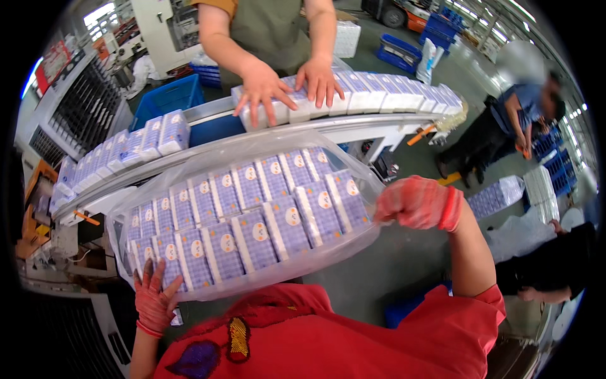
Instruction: The person packs paper product units from a conveyor belt into a large plastic bag by hand.
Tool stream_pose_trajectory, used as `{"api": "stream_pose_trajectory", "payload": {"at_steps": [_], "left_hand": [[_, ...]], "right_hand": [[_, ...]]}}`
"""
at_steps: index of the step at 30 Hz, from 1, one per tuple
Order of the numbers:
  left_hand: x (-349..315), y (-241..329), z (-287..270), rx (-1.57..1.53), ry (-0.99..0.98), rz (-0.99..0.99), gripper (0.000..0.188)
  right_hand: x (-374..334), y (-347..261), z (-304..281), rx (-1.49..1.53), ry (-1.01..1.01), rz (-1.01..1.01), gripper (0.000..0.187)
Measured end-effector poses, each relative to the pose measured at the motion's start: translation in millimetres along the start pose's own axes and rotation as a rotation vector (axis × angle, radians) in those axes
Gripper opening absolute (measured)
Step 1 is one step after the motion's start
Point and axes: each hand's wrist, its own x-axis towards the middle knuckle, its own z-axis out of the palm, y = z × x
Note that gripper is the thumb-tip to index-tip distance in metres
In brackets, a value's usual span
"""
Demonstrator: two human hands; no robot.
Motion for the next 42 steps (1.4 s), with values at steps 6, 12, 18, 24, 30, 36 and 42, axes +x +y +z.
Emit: {"api": "stream_pose_trajectory", "payload": {"at_steps": [6,12,18,24,30,36,42], "left_hand": [[-4.9,-16.9,-19.0,-0.319,0.113,0.104,0.025],[-12.6,-59.8,-30.3,-0.837,-0.039,-0.265,0.027],[-0.4,-85.3,16.1,-0.77,-0.141,-0.549,0.052],[-6.0,-108.6,79.9,-0.754,-0.155,-0.417,0.065],[30.7,-79.2,-10.5,-0.452,-0.715,-0.395,0.068],[15.6,-89.9,-42.5,-0.242,-0.697,-0.177,0.038],[2.2,-115.3,-28.0,-0.206,0.165,-0.369,0.054]], "right_hand": [[39.0,0.2,-27.2,0.295,-0.01,0.306,0.028],[117.2,29.0,16.9,0.012,-0.366,0.509,0.059],[148.1,31.0,-5.1,-0.135,-0.49,0.506,0.067],[337.2,-5.5,2.3,-0.199,0.247,0.399,0.045],[451.2,40.3,21.4,-0.172,0.179,0.661,0.055],[492.5,-18.3,66.9,-0.398,0.309,0.786,0.06],[471.5,17.1,60.1,-0.55,0.324,0.686,0.046]]}}
